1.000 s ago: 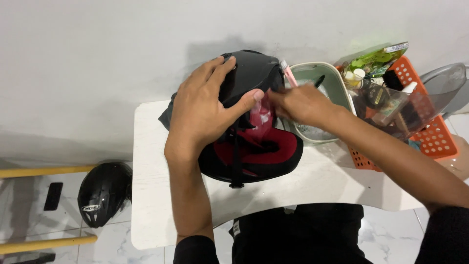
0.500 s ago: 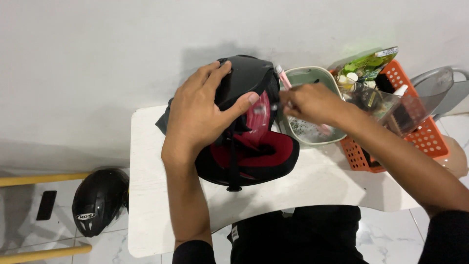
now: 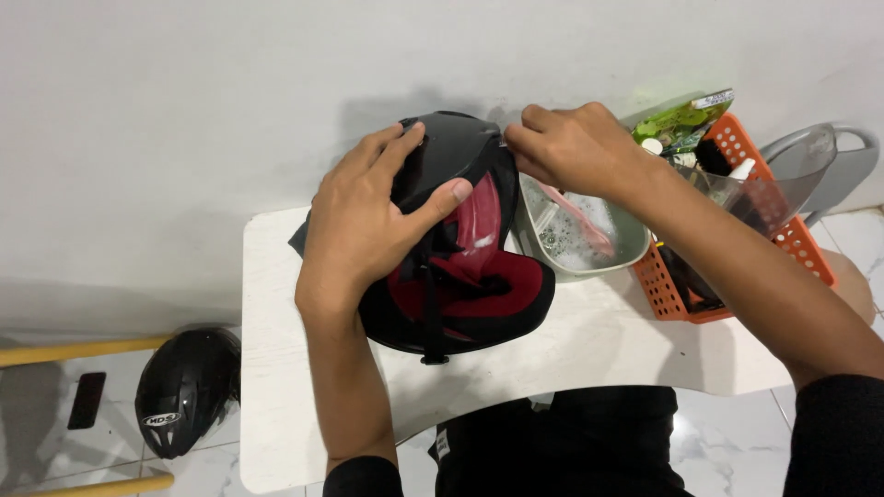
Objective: Scrubbing the interior lining of a motorcycle helmet using a toothbrush and soapy water.
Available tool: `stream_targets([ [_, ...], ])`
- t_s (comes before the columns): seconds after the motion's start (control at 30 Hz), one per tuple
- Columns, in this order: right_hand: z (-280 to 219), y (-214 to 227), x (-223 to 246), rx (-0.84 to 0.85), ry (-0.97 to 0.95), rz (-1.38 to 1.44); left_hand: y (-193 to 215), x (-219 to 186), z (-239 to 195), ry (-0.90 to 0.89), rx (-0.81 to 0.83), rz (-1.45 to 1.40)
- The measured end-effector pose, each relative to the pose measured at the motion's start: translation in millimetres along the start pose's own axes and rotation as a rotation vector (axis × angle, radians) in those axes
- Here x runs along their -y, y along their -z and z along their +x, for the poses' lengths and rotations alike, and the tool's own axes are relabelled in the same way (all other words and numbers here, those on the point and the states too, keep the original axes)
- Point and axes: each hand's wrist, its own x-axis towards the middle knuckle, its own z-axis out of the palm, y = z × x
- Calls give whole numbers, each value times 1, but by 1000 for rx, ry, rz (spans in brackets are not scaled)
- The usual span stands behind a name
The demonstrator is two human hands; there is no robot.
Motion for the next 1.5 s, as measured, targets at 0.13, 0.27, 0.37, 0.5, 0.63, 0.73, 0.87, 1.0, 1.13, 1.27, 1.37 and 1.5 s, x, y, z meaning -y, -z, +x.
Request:
stream_targets([
  [0.13, 6, 4, 9, 235, 9, 133, -3, 4, 0, -18, -20, 3],
  [0.27, 2, 19, 20, 769, -147, 601, -5, 7, 1, -55, -22, 11],
  [0.37, -6, 16, 17, 626, -183, 685, -6, 8, 0, -67, -33, 9],
  [0.5, 1, 29, 30, 715, -353, 602, -7, 8, 2, -63, -41, 13],
  [0.63, -9, 26, 42, 714, -189, 871, -5, 8, 1, -63, -40, 5],
  [0.73, -9, 20, 47, 785, -253, 1054, -5, 9, 0, -77, -24, 7],
  [0.87, -9, -6, 43, 657, -273, 573, -12, 6, 0, -82, -60, 31],
  [1.0, -8, 6, 51, 739, -158, 955, -16, 11, 0, -133, -89, 51],
  [1.13, 1, 17, 44, 821, -358, 690, -13, 8, 1, -91, -56, 49],
  [1.27, -9, 9, 45, 671, -234, 729, -13, 9, 1, -100, -78, 48],
  [1.37, -11, 15, 50, 750, -223, 841, -14, 8, 1, -98, -72, 42],
  [1.5, -5, 41, 26, 632, -415, 690, -8, 4, 1, -61, -35, 33],
])
